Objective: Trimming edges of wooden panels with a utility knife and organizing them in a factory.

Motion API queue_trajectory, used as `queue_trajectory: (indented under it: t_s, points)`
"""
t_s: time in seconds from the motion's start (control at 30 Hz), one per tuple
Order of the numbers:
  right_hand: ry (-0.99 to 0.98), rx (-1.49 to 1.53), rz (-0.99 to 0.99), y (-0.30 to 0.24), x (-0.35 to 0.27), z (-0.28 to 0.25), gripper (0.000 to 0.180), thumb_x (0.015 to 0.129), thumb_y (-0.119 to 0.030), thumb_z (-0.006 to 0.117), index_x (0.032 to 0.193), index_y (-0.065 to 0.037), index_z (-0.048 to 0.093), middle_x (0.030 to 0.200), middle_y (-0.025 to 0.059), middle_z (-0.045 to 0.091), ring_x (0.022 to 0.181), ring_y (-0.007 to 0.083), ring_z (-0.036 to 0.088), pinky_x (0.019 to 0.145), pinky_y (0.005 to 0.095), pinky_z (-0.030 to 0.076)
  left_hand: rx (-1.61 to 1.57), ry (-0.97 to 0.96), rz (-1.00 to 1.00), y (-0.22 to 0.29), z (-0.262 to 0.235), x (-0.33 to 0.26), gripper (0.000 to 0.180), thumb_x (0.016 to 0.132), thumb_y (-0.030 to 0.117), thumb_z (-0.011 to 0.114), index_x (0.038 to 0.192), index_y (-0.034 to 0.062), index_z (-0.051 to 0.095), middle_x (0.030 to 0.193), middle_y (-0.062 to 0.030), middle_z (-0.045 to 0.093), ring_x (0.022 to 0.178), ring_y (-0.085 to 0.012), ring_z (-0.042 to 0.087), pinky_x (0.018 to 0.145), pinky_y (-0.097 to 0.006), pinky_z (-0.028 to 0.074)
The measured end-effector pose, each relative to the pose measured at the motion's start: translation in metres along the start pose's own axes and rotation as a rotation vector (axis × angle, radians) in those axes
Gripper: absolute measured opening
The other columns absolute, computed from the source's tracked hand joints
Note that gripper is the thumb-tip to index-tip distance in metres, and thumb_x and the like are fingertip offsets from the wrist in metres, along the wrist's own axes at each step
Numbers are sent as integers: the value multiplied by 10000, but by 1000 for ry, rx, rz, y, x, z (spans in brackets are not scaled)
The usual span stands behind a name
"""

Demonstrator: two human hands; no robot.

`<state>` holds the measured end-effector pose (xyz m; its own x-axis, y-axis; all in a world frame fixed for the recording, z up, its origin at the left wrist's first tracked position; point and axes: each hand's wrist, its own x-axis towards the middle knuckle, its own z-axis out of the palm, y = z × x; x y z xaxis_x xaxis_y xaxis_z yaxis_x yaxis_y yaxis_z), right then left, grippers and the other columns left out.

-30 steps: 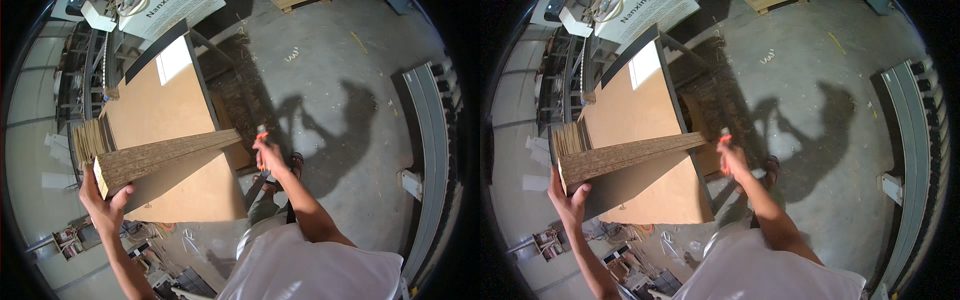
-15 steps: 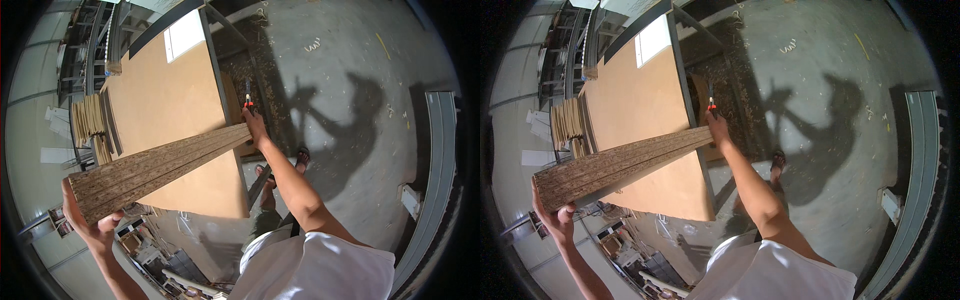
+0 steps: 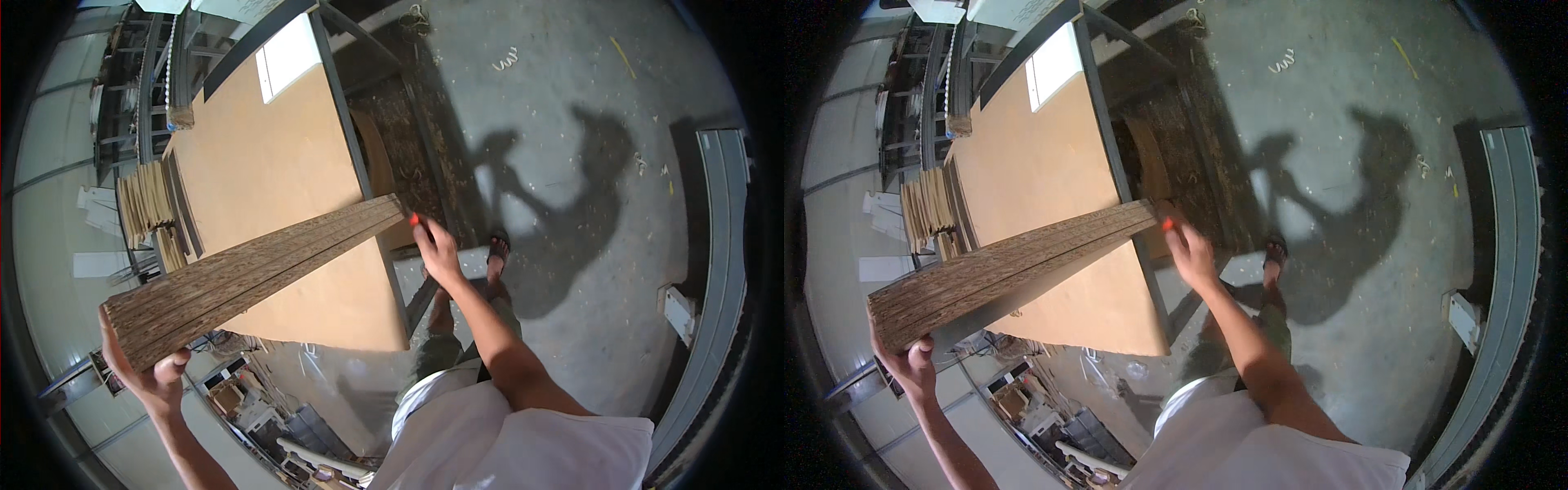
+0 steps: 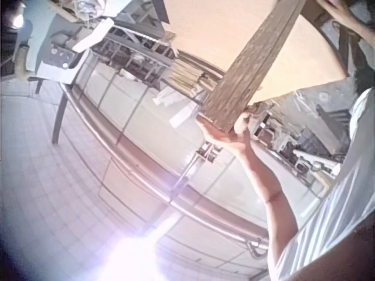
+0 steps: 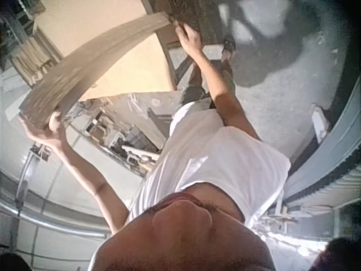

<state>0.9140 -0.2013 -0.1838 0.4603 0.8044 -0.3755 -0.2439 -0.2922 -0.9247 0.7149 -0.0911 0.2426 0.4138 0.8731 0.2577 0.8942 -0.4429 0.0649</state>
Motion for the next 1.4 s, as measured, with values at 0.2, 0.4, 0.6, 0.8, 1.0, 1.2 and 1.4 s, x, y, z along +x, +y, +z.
queue_trajectory:
  t_s: [0.2,0.4,0.6,0.8,1.0,1.2,1.4]
  points:
    - [-36,88,9,47,-40,-5,351,973,-263,569,1196,5,616,751,13,589,677,80,542,624,259,449,-46,30,16,-24,-16,3,1193,599,782,700,1391,-55,390,1292,-149,505,1157,-254,534,973,-408,440]
    - [-68,176,112,62,-36,-7,315,970,-225,591,1155,24,643,718,-6,579,636,69,526,588,242,447,-124,24,119,-17,-10,9,694,751,460,794,1161,-24,515,893,-30,565,757,-120,522,684,-280,442]
    - [-133,219,160,58,-25,-13,329,971,-241,587,1153,26,650,729,8,584,628,72,531,581,246,454,-104,73,76,-15,-13,3,691,746,512,790,1094,-31,543,949,-42,586,832,-162,548,764,-322,454]
    - [-147,74,133,41,-2,-16,403,943,-327,614,1166,5,659,792,36,631,679,93,555,602,262,468,-89,56,69,-10,-11,12,813,685,621,799,1096,-35,553,915,-38,596,847,-156,553,771,-325,454]
    - [-171,125,133,26,18,-14,416,919,-380,624,1096,-7,676,889,71,686,796,121,580,732,295,469,-91,2,44,-23,-21,12,807,673,628,804,1078,-17,536,868,-15,568,779,-128,522,696,-302,442]
    - [-204,94,185,51,11,-15,414,931,-330,616,1176,1,656,979,99,701,914,134,611,810,293,478,-118,79,104,-15,-7,12,758,705,608,793,1053,-8,520,800,9,550,706,-104,504,623,-281,416]
    - [-171,149,85,26,36,-3,421,900,-408,640,1047,-17,694,849,59,692,759,121,583,702,299,459,-26,35,122,-21,-18,18,781,702,633,778,1068,-15,541,906,-2,567,729,-119,524,655,-285,440]
